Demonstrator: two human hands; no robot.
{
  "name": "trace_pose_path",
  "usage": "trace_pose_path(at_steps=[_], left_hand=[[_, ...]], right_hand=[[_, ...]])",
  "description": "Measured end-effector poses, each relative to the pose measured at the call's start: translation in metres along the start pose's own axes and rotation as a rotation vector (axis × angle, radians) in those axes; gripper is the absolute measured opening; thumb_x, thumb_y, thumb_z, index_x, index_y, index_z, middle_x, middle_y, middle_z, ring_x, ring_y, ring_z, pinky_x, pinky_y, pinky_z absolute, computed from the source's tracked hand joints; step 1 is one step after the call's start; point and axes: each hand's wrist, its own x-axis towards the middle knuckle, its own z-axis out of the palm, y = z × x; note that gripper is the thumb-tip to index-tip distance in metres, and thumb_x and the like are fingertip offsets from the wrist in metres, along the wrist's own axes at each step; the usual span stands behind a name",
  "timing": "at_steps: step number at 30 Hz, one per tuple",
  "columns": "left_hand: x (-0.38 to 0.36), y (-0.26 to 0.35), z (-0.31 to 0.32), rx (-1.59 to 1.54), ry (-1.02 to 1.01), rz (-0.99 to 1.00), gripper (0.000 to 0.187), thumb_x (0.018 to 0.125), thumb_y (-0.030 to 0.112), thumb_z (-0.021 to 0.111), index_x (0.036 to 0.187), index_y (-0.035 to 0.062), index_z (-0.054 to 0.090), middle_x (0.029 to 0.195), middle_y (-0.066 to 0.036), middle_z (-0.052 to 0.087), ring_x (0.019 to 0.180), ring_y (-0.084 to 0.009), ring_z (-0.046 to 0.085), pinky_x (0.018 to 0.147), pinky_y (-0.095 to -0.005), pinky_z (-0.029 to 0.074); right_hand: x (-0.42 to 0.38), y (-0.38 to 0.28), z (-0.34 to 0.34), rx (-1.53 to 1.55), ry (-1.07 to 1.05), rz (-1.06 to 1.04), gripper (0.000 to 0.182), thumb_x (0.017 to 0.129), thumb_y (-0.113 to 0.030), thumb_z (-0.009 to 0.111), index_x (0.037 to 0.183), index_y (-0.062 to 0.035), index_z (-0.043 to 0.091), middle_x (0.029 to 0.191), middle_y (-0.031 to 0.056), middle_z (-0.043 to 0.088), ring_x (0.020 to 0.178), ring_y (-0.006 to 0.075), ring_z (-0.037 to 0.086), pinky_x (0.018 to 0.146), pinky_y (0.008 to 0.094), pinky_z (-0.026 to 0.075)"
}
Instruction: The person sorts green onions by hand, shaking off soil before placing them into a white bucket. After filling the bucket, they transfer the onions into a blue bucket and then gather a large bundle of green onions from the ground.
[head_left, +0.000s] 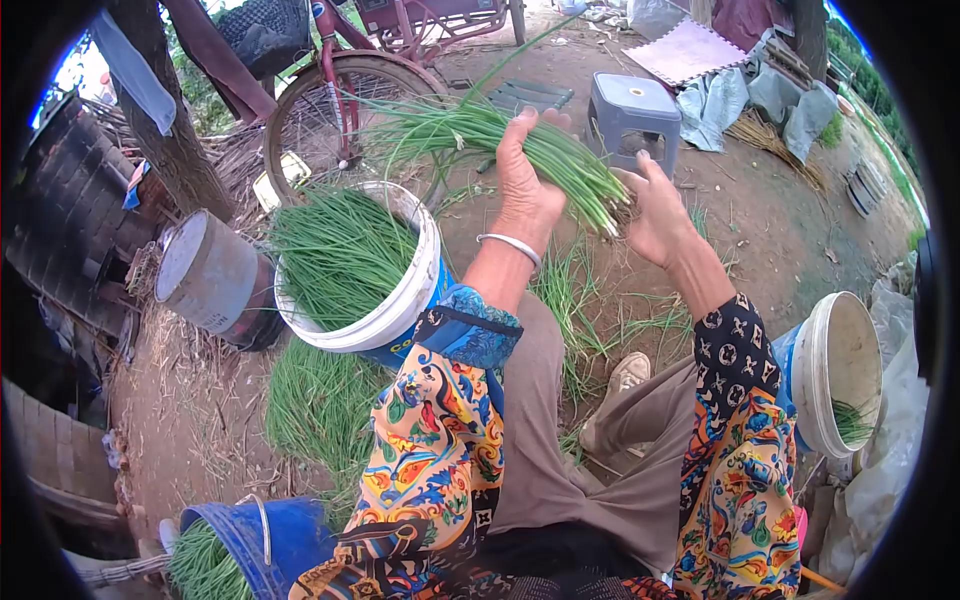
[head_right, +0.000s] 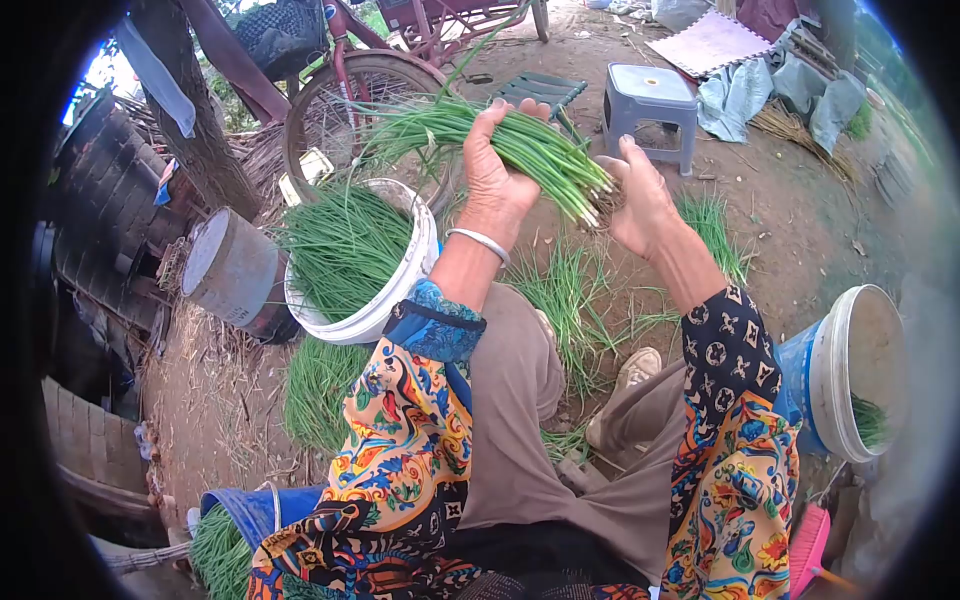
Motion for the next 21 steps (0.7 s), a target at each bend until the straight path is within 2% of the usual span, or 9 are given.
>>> trace_pose_path(at_steps=[3,4,8,11,15,17,18,21], left_hand=[[0.000,0.003,0.000,-0.045,-0.039,-0.016,0.022,0.075,0.016,0.067,0.091,0.0096,0.053,0.095,-0.010,0.063,0.098,-0.0291,0.060,0.093,-0.0497,0.042],[-0.001,0.007,-0.002,-0.055,0.008,-0.006,0.022,0.076,0.015,0.066,0.092,0.0098,0.052,0.096,-0.009,0.062,0.100,-0.0288,0.059,0.093,-0.0491,0.042],[0.002,0.014,-0.008,-0.094,0.058,-0.018,0.023,0.075,0.015,0.066,0.093,0.0102,0.052,0.094,-0.009,0.062,0.100,-0.0279,0.059,0.094,-0.0492,0.042],[-0.006,0.015,-0.004,-0.098,0.005,-0.030,0.016,0.076,0.016,0.066,0.086,0.0095,0.055,0.087,-0.007,0.062,0.088,-0.0273,0.062,0.084,-0.0467,0.048],[-0.022,0.044,0.006,0.039,-0.017,0.125,0.013,0.077,0.016,0.066,0.082,0.0084,0.057,0.080,-0.007,0.062,0.078,-0.0267,0.063,0.075,-0.0437,0.052],[-0.034,0.089,-0.001,0.121,-0.036,0.200,0.013,0.078,0.017,0.065,0.082,0.0075,0.057,0.078,-0.007,0.061,0.076,-0.0261,0.063,0.073,-0.0426,0.053],[-0.038,0.116,-0.005,0.178,-0.072,0.230,0.012,0.079,0.016,0.064,0.082,0.0067,0.057,0.077,-0.008,0.061,0.076,-0.0255,0.062,0.075,-0.0432,0.053],[-0.046,0.200,-0.022,0.294,-0.124,0.378,0.011,0.081,0.015,0.062,0.082,0.0047,0.057,0.076,-0.008,0.059,0.076,-0.0243,0.060,0.080,-0.0434,0.052]], right_hand=[[-0.007,-0.004,0.005,-0.084,0.068,-0.065,0.071,0.093,-0.051,0.037,0.134,0.0060,0.033,0.125,0.0195,0.049,0.111,0.0286,0.051,0.089,0.0476,0.044],[-0.012,-0.007,0.009,-0.150,0.191,-0.094,0.068,0.092,-0.052,0.038,0.130,0.0050,0.041,0.121,0.0191,0.053,0.109,0.0274,0.053,0.089,0.0445,0.044],[-0.017,-0.010,0.004,-0.718,0.154,-0.352,0.062,0.092,-0.052,0.041,0.117,0.0014,0.058,0.117,0.0150,0.058,0.106,0.0243,0.053,0.090,0.0364,0.041],[-0.024,-0.006,0.021,-0.858,-0.044,-0.350,0.059,0.093,-0.050,0.041,0.118,0.0009,0.057,0.113,0.0116,0.060,0.102,0.0230,0.055,0.090,0.0344,0.040],[-0.022,-0.009,0.012,-0.771,-0.008,-0.270,0.058,0.095,-0.048,0.040,0.117,0.0034,0.056,0.108,0.0131,0.062,0.094,0.0206,0.059,0.085,0.0326,0.045],[-0.022,-0.010,0.007,-0.679,0.058,-0.251,0.058,0.095,-0.047,0.040,0.117,0.0053,0.055,0.107,0.0146,0.062,0.090,0.0196,0.060,0.082,0.0312,0.047],[-0.022,-0.013,0.004,-0.661,0.071,-0.263,0.056,0.096,-0.045,0.040,0.114,0.0056,0.055,0.102,0.0143,0.063,0.087,0.0171,0.061,0.077,0.0293,0.049],[-0.029,-0.025,0.005,-0.522,0.060,-0.291,0.051,0.096,-0.043,0.041,0.111,0.0027,0.056,0.097,0.0107,0.063,0.083,0.0145,0.060,0.074,0.0276,0.049]])
